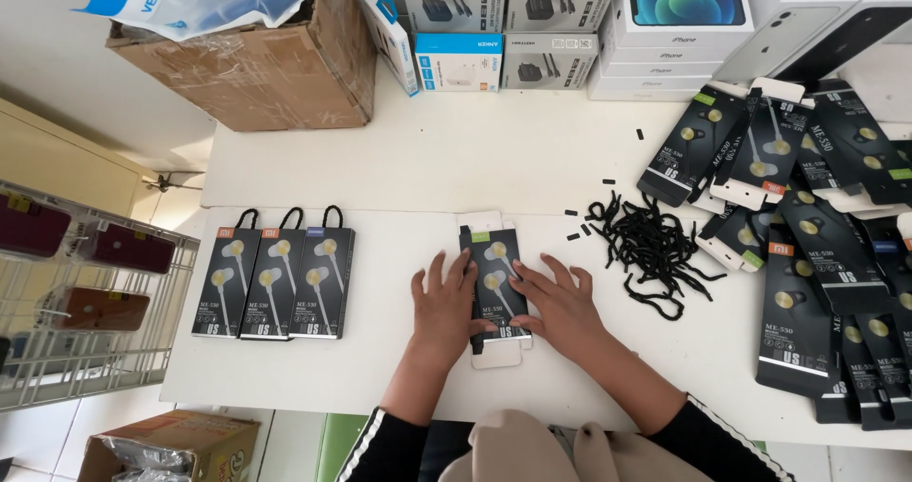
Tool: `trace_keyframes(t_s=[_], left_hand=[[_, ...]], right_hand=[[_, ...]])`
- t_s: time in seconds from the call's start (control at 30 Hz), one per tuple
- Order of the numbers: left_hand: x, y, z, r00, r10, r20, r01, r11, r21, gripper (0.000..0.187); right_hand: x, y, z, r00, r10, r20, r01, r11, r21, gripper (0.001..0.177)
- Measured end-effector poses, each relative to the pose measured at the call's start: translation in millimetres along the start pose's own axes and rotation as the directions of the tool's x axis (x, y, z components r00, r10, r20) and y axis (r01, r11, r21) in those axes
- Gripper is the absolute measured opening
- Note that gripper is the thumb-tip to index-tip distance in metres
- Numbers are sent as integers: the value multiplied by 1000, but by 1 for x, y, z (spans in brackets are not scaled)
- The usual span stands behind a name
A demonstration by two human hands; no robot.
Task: Packaging wired earphones into thin cardboard retail boxes on a white table.
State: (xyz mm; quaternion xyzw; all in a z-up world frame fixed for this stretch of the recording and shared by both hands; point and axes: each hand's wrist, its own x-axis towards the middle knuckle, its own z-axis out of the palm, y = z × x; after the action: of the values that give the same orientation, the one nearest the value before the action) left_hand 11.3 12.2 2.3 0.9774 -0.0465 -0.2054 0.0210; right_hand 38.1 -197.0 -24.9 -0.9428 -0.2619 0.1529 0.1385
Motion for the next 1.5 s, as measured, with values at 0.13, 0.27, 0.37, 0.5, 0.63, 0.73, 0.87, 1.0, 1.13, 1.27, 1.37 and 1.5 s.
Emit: trace_keyframes(t_s=[0.13,0.27,0.37,0.5,0.63,0.73,0.87,1.0,1.13,1.27,1.37,1.5], left_hand=[[4,1,-11,994,49,98,-47,999,-24,109],[9,0,-19,986,79,146,-85,996,39,116],[12,-1,-18,983,95,159,-107,992,71,119],[14,-1,-24,978,112,177,-128,989,79,123],[26,-8,-22,974,142,178,-153,987,47,127],[35,-10,-22,967,155,203,-170,984,59,132],[38,-11,-30,963,164,212,-179,982,56,135],[45,-12,-29,964,161,213,-173,984,35,141],[46,-9,-34,965,150,215,-161,986,33,143],[39,-6,-35,971,125,204,-136,990,39,138],[31,-3,-29,979,97,177,-104,994,31,128],[17,4,-14,986,29,164,-26,999,-21,103]], right_hand=[[0,-4,-6,1000,-15,24,16,998,-56,71],[15,6,-5,993,-54,103,64,994,-94,93],[26,9,-12,988,-82,131,98,988,-116,106],[39,14,-12,982,-120,143,139,981,-132,124],[52,19,-9,984,-121,133,139,980,-139,133],[58,16,-17,982,-115,148,134,983,-128,136],[62,11,-28,978,-87,190,114,984,-138,139],[65,12,-29,976,-74,205,102,987,-125,141],[66,10,-32,975,-64,212,92,988,-124,142],[64,9,-30,978,-40,204,64,991,-114,140],[61,11,-23,984,-24,175,45,992,-114,135],[48,18,-1,997,-14,70,24,990,-137,111]])
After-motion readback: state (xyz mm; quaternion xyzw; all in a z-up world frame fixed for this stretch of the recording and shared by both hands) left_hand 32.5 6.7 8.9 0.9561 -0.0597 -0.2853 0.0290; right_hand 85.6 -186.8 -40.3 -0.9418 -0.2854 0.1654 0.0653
